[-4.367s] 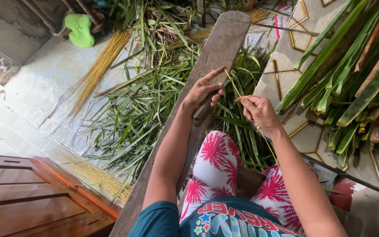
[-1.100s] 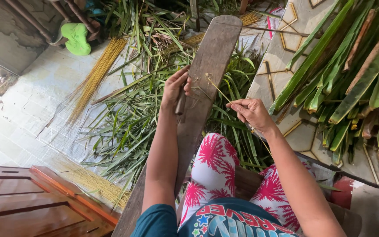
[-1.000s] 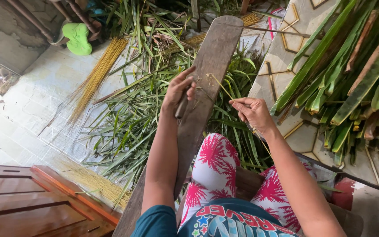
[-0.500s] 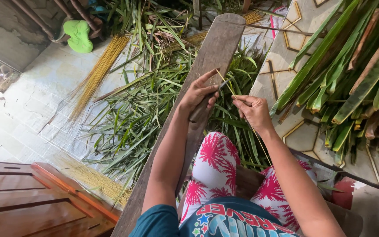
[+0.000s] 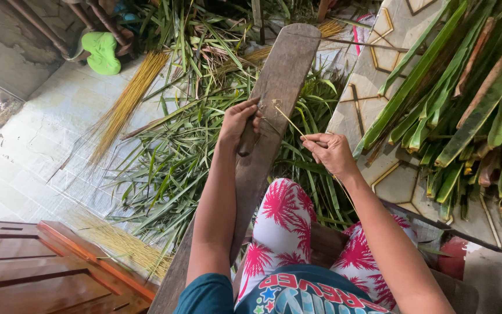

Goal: Stripping the leafy part from palm frond ribs using a small knife

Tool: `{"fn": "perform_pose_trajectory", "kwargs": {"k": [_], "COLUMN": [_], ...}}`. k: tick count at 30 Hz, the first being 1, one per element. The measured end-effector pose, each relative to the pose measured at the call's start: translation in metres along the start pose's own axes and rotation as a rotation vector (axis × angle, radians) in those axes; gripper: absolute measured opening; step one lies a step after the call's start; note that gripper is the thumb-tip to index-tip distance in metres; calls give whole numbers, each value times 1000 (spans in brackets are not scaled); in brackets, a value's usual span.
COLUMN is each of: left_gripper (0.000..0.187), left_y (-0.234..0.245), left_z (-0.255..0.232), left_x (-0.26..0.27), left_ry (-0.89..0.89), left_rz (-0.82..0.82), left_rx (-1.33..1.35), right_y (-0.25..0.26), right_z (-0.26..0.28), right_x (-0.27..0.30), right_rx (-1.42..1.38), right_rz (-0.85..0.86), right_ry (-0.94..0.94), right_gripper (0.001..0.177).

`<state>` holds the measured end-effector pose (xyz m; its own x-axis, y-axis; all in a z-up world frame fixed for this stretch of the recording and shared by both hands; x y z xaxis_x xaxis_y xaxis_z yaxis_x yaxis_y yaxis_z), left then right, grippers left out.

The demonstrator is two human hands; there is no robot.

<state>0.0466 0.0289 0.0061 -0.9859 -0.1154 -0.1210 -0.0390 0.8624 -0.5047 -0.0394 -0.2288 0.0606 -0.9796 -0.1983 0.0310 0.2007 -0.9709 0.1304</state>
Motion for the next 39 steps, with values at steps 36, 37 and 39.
{"fn": "perform_pose_trajectory", "kwargs": {"k": [36, 37, 39], "left_gripper": [77, 77, 96], "left_y": [-85, -89, -100], "left_z": [-41, -40, -42], "left_x": [42, 42, 44], "left_ry": [-115, -116, -223], "left_rz": [259, 259, 357], "left_rx": [-115, -115, -306], "right_y": [8, 8, 8], "right_z": [-4, -3, 0], "right_x": [-8, -7, -7], "right_rx": [-214, -214, -222], "right_rz": [-139, -139, -130], "right_ry": [-102, -101, -105], "right_gripper": [10, 10, 10]}}
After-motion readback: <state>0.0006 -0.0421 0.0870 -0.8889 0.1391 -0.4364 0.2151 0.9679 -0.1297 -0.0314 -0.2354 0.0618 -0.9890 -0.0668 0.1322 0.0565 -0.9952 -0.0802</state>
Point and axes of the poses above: each hand's wrist, its own x-axis away from the middle knuckle, its own y-axis out of the back of the hand, z = x × y, the point moved 5 cm from there along -x, towards the middle knuckle, and after that the axes turned 12 degrees about -y, right-handed, at the moved point
